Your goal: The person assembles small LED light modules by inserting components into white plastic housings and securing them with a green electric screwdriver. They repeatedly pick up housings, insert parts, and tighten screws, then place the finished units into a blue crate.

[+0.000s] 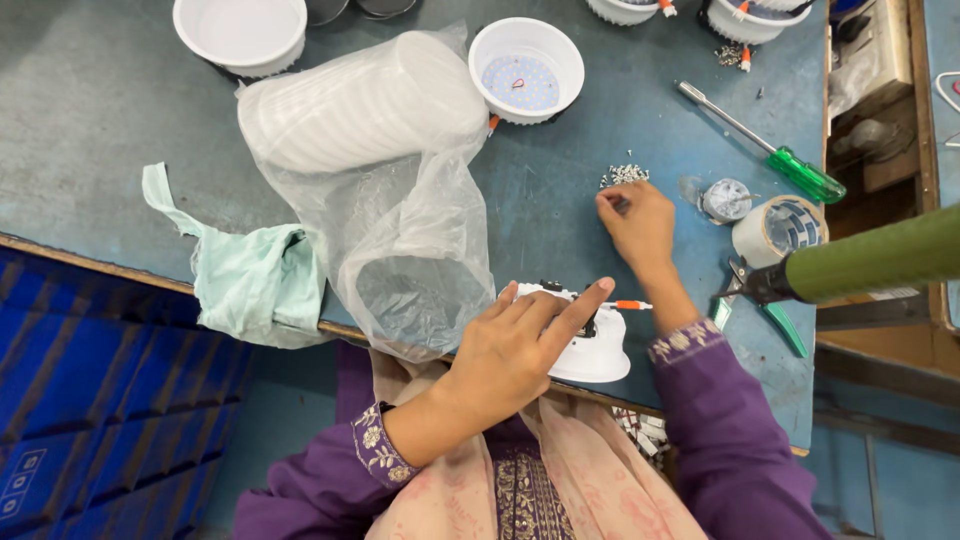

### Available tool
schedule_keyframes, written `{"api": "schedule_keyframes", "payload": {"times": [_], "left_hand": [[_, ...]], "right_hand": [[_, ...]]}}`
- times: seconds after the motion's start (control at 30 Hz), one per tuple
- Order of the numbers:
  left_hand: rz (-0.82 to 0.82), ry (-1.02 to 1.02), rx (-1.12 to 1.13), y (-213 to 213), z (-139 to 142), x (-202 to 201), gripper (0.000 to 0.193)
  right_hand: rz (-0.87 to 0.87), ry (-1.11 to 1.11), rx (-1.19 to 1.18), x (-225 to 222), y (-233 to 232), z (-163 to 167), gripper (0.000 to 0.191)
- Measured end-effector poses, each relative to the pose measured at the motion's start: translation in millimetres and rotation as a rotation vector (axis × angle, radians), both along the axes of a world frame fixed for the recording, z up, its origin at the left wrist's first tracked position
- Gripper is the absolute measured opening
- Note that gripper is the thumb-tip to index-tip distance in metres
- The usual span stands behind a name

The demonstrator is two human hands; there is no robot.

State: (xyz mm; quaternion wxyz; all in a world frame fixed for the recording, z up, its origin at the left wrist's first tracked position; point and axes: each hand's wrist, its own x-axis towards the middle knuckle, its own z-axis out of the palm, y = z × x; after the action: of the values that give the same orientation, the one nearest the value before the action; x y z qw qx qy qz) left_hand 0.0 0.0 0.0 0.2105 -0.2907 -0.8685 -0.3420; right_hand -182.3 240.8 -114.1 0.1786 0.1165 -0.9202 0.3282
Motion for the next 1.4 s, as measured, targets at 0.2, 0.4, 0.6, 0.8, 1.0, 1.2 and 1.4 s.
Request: {"api": "schedule_keyframes", "payload": {"times": [0.2,0.4,0.6,0.8,1.0,1.2,1.4], "left_hand": [[0.013,0.002,0.02,9.0,-9.1,-11.2,0.071],[0.008,-0.002,-0.027,3.6,-10.0,-14.0,0.072],[0.022,0.005,-0.037,1.8,-16.9,-14.3,0.07],[0.032,0.023,-0.054,2.1,-36.9,-14.4,0.069],[0.049,0.015,-0.031,7.0,-28.6,-11.6,0.069],[0.069,0.043,-0.055,13.2,-38.3,-11.0,0.07],[0.05,0.021,-0.026,14.0,-40.2,-11.2,0.07]], "right_hand": [[0.442,-0.413,-1.135,69.1,31.8,32.3,0.008],[0.503,-0.299,-0.749,151.7,5.1,74.9,0.01],[0.374,-0.29,-0.627,165.6,-30.4,90.0,0.016],[0.314,-0.222,-0.544,174.0,-36.2,73.8,0.016],[0.293,-0.205,-0.62,176.8,-36.6,77.8,0.015],[0.241,-0.161,-0.584,181.9,-33.7,64.2,0.014],[0.218,-0.124,-0.615,185.0,-37.9,58.2,0.013]]}}
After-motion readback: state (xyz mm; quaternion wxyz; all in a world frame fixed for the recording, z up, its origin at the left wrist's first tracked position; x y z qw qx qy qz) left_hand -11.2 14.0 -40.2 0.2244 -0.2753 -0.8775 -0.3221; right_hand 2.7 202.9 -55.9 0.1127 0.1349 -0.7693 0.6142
